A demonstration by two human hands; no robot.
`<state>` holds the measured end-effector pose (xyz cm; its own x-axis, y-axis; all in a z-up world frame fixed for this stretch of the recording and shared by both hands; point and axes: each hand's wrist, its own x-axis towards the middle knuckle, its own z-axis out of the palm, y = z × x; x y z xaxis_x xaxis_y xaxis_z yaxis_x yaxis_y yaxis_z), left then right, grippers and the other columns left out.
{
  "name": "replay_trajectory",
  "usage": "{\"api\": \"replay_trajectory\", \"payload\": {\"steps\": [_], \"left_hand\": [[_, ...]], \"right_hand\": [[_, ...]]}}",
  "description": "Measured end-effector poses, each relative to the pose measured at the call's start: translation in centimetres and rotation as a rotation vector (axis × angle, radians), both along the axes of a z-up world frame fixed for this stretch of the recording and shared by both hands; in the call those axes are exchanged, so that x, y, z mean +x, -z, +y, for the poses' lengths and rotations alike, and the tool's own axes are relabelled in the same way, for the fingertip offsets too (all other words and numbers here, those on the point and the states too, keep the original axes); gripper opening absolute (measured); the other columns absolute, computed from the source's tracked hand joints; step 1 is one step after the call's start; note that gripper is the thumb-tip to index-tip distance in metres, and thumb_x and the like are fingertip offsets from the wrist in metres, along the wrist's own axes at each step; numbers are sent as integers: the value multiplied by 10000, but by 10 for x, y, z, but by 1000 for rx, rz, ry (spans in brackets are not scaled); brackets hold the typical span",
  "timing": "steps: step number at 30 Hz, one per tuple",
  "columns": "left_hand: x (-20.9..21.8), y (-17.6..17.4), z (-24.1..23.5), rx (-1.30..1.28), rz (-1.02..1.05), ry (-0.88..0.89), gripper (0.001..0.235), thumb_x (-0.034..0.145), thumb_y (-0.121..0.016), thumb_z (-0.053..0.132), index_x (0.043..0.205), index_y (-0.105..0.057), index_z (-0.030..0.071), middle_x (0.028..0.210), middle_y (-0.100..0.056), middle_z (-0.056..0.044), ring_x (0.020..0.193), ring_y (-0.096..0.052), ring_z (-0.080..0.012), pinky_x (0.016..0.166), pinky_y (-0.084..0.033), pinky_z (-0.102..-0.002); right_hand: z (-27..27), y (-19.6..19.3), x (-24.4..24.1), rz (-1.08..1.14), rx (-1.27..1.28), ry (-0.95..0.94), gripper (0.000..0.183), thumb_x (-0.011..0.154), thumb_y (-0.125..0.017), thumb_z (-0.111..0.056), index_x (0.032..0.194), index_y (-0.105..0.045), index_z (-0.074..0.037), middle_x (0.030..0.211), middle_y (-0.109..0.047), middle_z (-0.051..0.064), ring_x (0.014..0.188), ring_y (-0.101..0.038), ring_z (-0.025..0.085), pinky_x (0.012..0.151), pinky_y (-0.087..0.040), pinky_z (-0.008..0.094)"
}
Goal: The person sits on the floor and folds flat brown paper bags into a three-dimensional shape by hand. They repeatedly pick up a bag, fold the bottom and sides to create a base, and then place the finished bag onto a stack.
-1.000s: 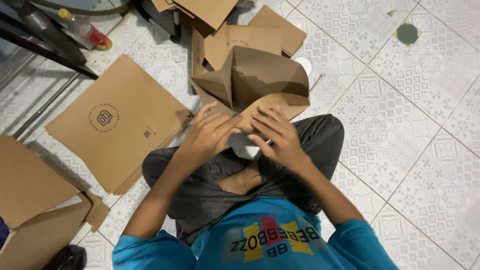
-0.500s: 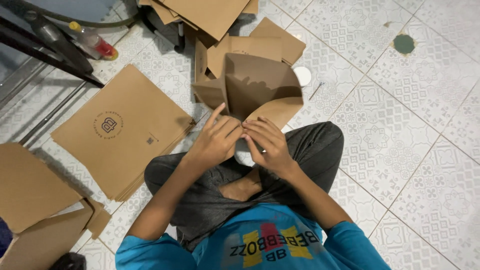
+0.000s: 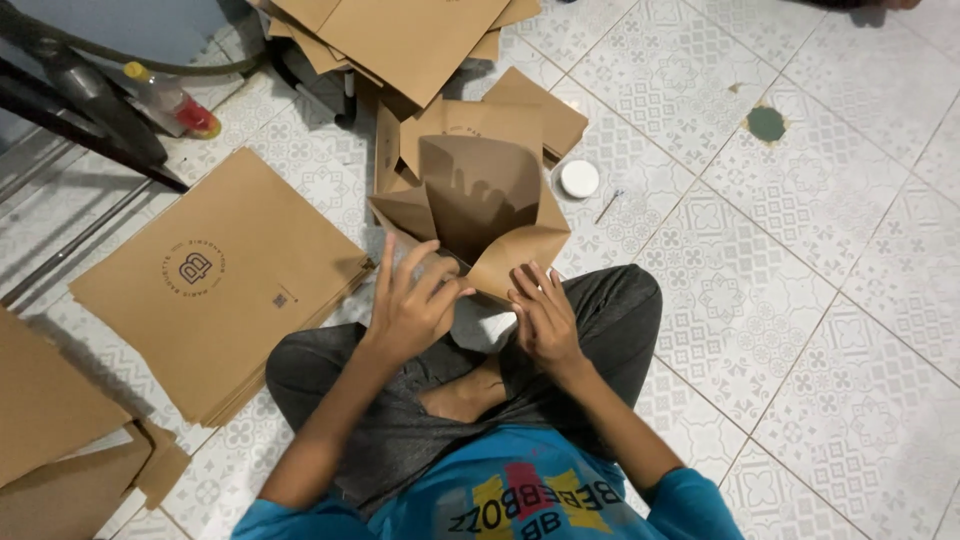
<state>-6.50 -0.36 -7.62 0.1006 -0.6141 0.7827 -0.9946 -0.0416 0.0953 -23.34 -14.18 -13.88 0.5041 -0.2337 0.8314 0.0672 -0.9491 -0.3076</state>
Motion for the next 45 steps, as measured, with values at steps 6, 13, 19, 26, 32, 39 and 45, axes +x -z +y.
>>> {"api": "replay_trajectory", "payload": {"steps": [6,13,19,26,32,39,45], "left_hand": [[-9,0,2,-74,67,-99,149,903,-784,248,802,-739,149,997,-715,-29,1182,-611,-334,1143,-293,-721],[-7,3,1,-94,25,-130,76,888,-793,215,816,-770,217,1138,-719,-19,1259,-561,-336,1157,-278,-683],[-64,44,0,-351,920,-44,1063,746,-930,270,1521,-270,-37,1564,-217,-329,1464,-244,-548,1176,-238,-628],[-73,103,17,-295,953,-210,338,1066,-482,113,1324,-610,-64,1241,-674,-258,1179,-631,-418,941,-523,-509],[-35,12,23,-183,914,-45,367,1079,-463,83,1325,-567,-168,1172,-657,-378,1090,-631,-513,853,-557,-554],[18,-10,-15,-60,929,137,329,1085,-484,214,1273,-694,44,874,-765,-139,801,-758,-237,671,-573,-373],[12,-53,-42,-56,772,248,151,1030,-616,116,1086,-754,89,932,-783,-84,890,-760,-311,753,-591,-375]], "right_hand": [[21,11,0,-85,111,27,255,891,-727,-19,1142,-772,-1,1259,-721,200,1229,-636,417,1130,-416,454],[21,14,5,-160,254,-3,191,871,-776,-28,1061,-790,-26,1188,-765,147,1224,-656,377,1208,-314,460],[39,11,3,-91,224,158,90,899,-778,-207,971,-828,-187,1192,-775,34,1226,-630,365,1212,-209,548],[21,-39,-7,173,-75,40,249,872,-698,-439,1077,-778,-321,1387,-665,0,1342,-516,325,1238,-31,563],[-48,-141,-26,433,-199,-209,511,784,-780,-577,1199,-755,-281,1078,-624,38,1052,-558,288,1189,-245,499],[-44,-191,-39,549,-8,-520,138,844,-802,-141,982,-810,-140,608,-659,5,543,-635,221,586,-570,333],[-34,-175,-40,532,-25,-625,126,938,-709,-103,834,-697,-34,698,-653,88,616,-679,289,545,-568,376]]}}
